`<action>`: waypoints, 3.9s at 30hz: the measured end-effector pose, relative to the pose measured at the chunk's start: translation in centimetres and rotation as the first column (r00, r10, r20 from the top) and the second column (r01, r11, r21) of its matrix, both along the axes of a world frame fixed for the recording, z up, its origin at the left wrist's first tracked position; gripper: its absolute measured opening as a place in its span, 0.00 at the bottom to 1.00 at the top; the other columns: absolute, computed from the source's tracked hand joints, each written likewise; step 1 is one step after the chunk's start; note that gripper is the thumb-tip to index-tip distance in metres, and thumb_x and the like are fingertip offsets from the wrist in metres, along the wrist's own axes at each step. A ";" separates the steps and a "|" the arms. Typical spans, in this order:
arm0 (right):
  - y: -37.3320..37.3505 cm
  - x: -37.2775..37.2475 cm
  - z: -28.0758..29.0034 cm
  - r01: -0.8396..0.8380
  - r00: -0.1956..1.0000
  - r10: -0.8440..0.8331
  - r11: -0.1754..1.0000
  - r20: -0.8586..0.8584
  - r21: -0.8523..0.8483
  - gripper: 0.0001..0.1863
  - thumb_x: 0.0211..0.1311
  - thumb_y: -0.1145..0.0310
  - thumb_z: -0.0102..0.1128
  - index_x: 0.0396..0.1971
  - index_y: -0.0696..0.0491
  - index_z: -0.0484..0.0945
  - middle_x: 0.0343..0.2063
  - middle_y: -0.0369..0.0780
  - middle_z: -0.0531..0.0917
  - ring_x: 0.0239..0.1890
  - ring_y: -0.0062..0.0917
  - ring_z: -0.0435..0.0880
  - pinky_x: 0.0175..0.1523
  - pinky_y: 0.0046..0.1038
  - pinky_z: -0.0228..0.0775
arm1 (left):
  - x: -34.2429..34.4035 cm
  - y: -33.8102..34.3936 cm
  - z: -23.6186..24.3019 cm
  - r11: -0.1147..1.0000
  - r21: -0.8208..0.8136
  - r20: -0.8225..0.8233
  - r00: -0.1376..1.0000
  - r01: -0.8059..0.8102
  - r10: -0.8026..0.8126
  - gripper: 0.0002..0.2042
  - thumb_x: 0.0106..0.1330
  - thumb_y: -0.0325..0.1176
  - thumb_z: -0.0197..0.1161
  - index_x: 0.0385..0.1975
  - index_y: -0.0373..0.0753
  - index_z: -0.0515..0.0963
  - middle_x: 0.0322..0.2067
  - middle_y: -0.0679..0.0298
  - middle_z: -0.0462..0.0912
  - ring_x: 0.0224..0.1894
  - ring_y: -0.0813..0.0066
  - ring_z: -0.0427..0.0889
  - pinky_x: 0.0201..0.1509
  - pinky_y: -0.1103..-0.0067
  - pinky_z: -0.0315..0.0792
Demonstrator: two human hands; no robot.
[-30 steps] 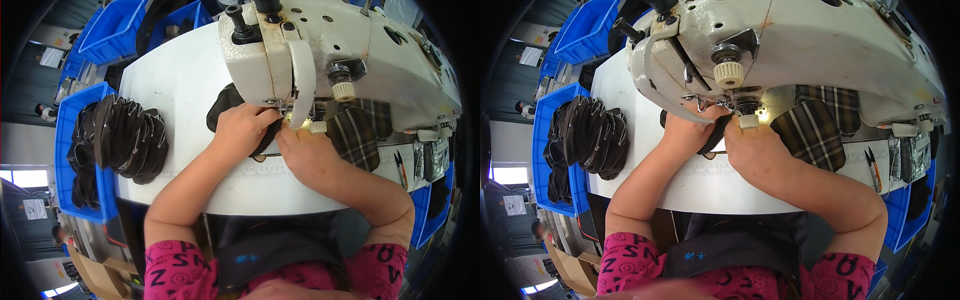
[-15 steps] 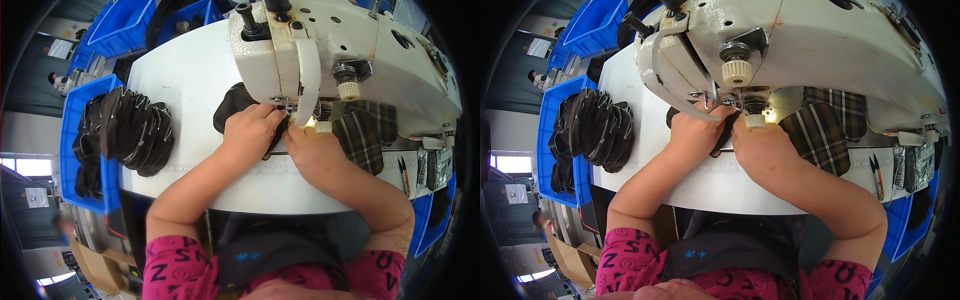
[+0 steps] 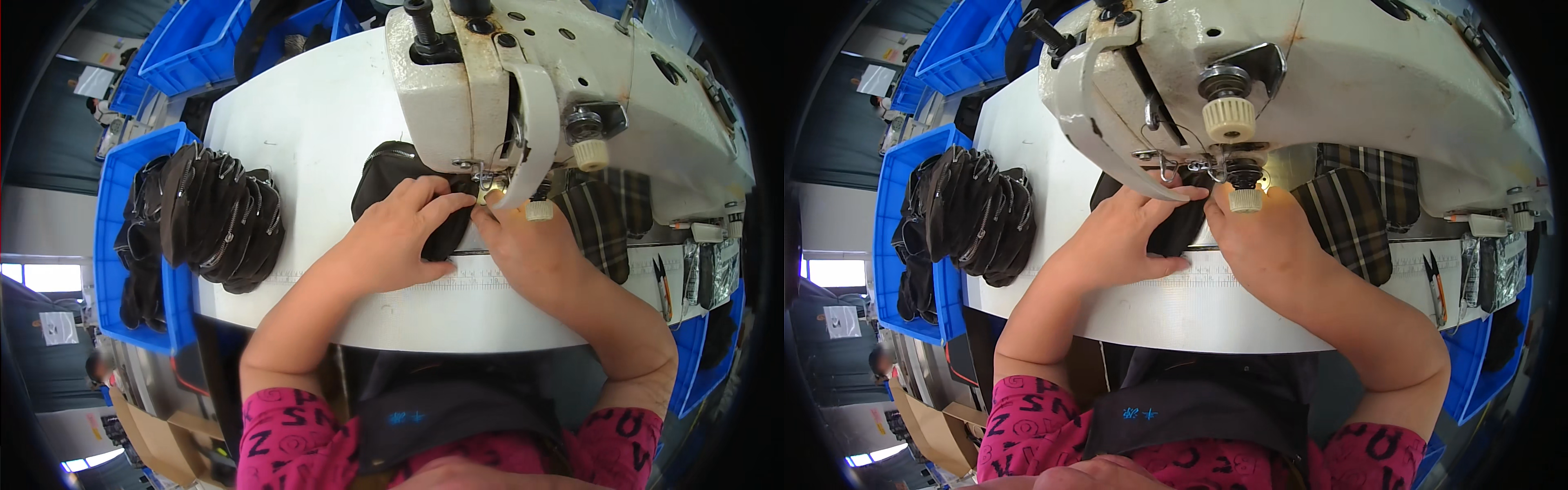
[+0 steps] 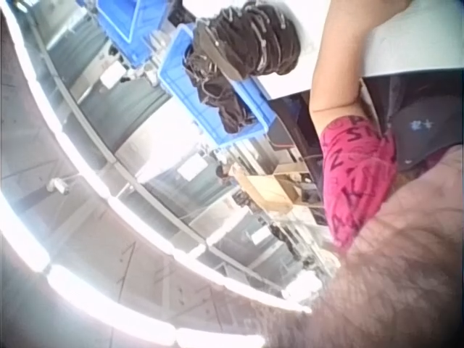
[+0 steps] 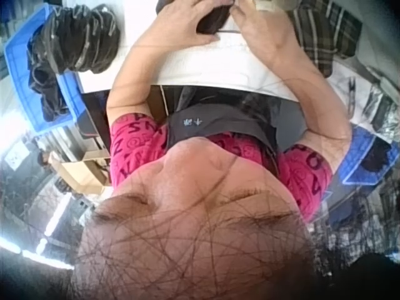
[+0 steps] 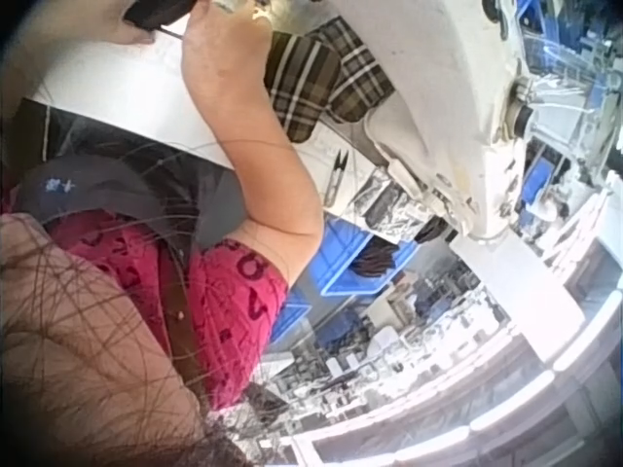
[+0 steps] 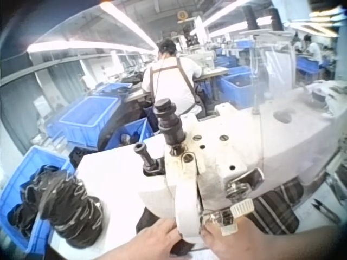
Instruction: The recorder uses an industrial sewing machine to sew and assemble small leather components into bags.
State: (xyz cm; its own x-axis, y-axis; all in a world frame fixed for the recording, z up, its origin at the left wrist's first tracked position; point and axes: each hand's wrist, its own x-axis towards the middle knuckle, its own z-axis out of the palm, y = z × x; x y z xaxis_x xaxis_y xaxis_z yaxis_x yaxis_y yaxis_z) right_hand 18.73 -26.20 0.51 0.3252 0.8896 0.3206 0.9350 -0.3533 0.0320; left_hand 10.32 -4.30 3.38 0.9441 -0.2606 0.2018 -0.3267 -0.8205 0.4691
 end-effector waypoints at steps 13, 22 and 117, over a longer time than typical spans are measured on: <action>0.6 -2.8 0.1 -0.234 0.972 0.233 0.972 0.028 0.026 0.20 0.54 0.69 0.61 0.45 0.66 0.84 0.47 0.50 0.83 0.54 0.42 0.81 0.54 0.36 0.75 | 0.3 -1.0 -1.5 0.987 0.147 0.171 0.985 -0.058 0.033 0.25 0.48 0.28 0.72 0.51 0.40 0.83 0.42 0.64 0.82 0.42 0.64 0.81 0.44 0.72 0.80; -0.2 -2.9 0.1 -0.208 0.978 0.207 0.978 -0.027 -0.025 0.22 0.55 0.72 0.62 0.48 0.71 0.83 0.47 0.57 0.85 0.55 0.45 0.84 0.54 0.35 0.76 | 0.9 -1.1 -2.0 0.945 0.323 0.294 0.954 -0.051 -0.050 0.19 0.47 0.30 0.70 0.43 0.42 0.85 0.31 0.69 0.74 0.34 0.69 0.77 0.40 0.73 0.73; 1.7 1.7 -1.3 0.054 0.993 -0.011 0.932 -0.121 0.358 0.07 0.55 0.73 0.68 0.30 0.50 0.76 0.21 0.37 0.80 0.22 0.38 0.82 0.26 0.36 0.73 | 2.7 -1.4 -3.8 0.975 0.140 0.513 0.855 -0.171 0.076 0.11 0.54 0.32 0.72 0.37 0.45 0.82 0.24 0.70 0.79 0.29 0.69 0.80 0.38 0.73 0.72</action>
